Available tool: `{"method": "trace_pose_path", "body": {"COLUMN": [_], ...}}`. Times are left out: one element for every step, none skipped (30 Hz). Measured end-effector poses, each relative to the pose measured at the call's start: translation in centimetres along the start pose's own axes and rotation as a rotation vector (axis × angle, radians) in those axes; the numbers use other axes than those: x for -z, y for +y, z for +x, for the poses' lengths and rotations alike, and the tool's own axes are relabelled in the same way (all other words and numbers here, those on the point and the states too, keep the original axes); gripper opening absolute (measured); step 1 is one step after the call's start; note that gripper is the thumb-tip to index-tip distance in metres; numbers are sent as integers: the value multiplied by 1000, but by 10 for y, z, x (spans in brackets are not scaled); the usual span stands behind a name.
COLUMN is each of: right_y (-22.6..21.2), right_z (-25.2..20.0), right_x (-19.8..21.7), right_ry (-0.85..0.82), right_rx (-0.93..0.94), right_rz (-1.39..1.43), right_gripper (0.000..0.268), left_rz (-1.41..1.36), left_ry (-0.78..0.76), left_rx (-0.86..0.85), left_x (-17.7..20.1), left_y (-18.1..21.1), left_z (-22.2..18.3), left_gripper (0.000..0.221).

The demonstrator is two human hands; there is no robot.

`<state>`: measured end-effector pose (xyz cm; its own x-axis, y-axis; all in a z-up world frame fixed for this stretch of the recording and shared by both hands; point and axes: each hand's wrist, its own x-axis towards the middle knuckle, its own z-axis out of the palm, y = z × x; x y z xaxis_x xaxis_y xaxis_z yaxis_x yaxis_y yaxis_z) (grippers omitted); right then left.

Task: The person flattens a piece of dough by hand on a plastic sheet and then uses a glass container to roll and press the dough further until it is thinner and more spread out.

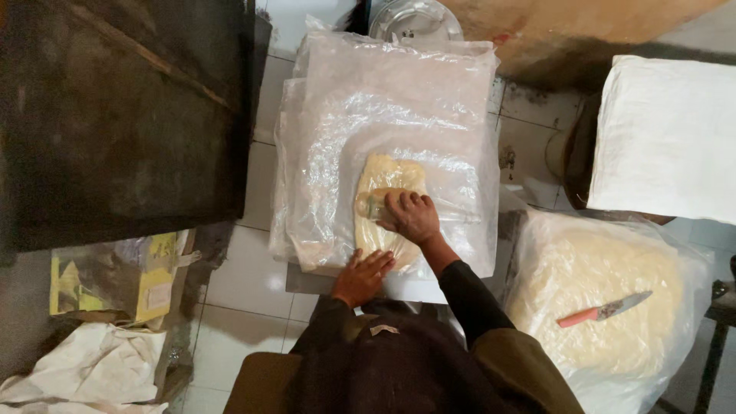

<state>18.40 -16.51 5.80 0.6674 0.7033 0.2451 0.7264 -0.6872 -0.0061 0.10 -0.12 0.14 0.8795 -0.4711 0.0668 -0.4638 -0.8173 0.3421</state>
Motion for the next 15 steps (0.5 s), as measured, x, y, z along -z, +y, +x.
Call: {"method": "trace_pose_path", "body": {"right_y": [9, 16, 20, 25, 31, 36, 43, 48, 51, 58, 63, 67, 71, 73, 75], "right_z": [6, 10, 13, 16, 19, 20, 22, 24, 24, 26, 29, 31, 34, 36, 39], "right_x": [-1, -2, -3, -5, -7, -9, -10, -13, -15, -16, -17, -19, -21, -21, -21], "right_ry": [-28, -60, -33, -5, 22, -5, -32, -57, -34, -7, 21, -7, -34, -60, -58], "right_rx": [-8, -14, -16, -12, -8, -17, -26, -41, -31, -21, -10, -35, -60, -86, -94], "right_rz": [6, 12, 7, 0, -6, -5, -3, -3, 6, 8, 10, 18, 26, 37, 48], "right_gripper": [70, 71, 70, 70, 69, 70, 71, 72, 73, 74, 76, 76, 76, 77, 78], "left_rz": [2, 2, -21, -43, -66, -62, -58, -52, -51, -47, -44, -54, -63, -71, -61], "left_ry": [-4, -7, 17, 45, 73, 90, 108, 122, 127, 138, 149, 131, 112, 91, 114], "left_rx": [-13, -23, -14, 0, 14, 6, -3, -18, -12, -11, -10, 1, 13, 24, 23], "left_x": [1, 3, 4, 5, 5, 6, 6, 7, 7, 7, 6, 4, 3, 2, 1], "left_y": [-1, 0, 0, 2, 1, 1, 0, -2, -1, -1, 0, 1, 2, 2, 3], "left_z": [0, -1, -3, -2, 0, -1, -2, -3, -6, -4, -3, -2, -2, -3, -3], "left_gripper": [56, 56, 56, 55, 54, 53, 51, 50, 52, 54, 55, 55, 54, 53, 52]}}
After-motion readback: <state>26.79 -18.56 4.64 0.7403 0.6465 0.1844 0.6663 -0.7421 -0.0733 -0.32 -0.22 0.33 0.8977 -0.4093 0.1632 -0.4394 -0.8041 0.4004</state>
